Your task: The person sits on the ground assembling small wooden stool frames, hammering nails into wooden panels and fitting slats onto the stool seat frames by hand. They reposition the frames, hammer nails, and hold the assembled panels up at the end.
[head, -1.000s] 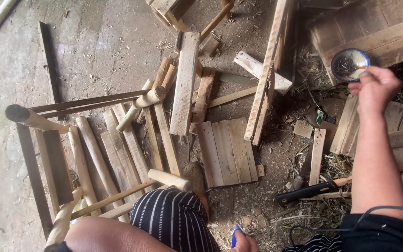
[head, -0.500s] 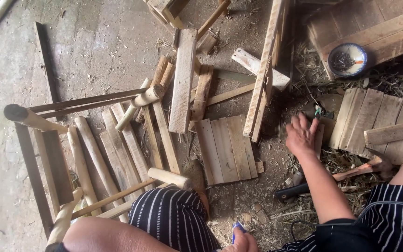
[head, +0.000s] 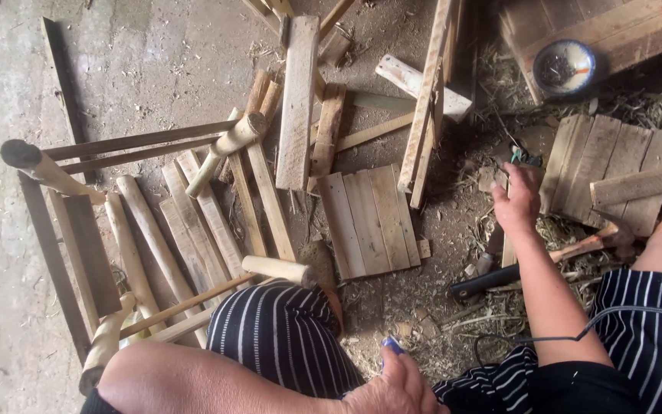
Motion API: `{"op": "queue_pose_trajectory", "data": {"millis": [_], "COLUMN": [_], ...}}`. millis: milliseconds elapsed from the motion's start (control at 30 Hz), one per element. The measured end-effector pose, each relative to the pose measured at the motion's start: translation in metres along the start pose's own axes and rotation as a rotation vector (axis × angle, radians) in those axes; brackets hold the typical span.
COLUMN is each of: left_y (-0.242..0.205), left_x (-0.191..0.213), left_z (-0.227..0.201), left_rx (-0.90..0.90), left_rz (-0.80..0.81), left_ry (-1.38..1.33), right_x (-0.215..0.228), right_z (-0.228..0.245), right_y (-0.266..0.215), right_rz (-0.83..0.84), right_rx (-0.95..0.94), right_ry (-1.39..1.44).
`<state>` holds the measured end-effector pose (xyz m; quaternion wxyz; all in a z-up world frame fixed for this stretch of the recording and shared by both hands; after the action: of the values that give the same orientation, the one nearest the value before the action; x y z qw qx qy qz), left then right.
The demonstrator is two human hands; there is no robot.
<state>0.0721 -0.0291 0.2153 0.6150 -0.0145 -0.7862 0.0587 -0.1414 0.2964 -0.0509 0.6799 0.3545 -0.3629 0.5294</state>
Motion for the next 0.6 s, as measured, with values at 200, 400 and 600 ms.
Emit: {"op": "queue_pose_trajectory", "data": {"millis": [200, 400, 600], "left_y": [-0.005, -0.009, -0.017], "left_x": [0.084, 0.124, 0.119], "left_z": [0.036, 0.043, 0.035], "left_rx": [-0.005, -0.044, 0.078], "left_rz": [0.132, 0.381, 0.441], "left_ry": [-0.056, -0.234, -0.189], "right_x": [-0.023, -0.042, -0.087], "right_z": [0.021, 0.105, 0.097], "right_y": [-0.039, -0.098, -0.142], "right_rz": [0.453, 0.886, 0.780], "right_rx": [-0.486, -0.220, -0.360], "right_ry": [0.374, 0.076, 0.156]}}
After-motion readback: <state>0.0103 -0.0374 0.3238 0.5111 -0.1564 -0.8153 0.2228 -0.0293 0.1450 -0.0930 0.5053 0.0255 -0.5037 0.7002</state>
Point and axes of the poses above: each hand's wrist, its own y-axis towards the middle knuckle, its own x-axis out of the back of the hand, z = x × y, the point moved 2 cm from there along y, towards the middle knuckle, and after that the axes turned 2 degrees about -y, right-handed, at the moved point
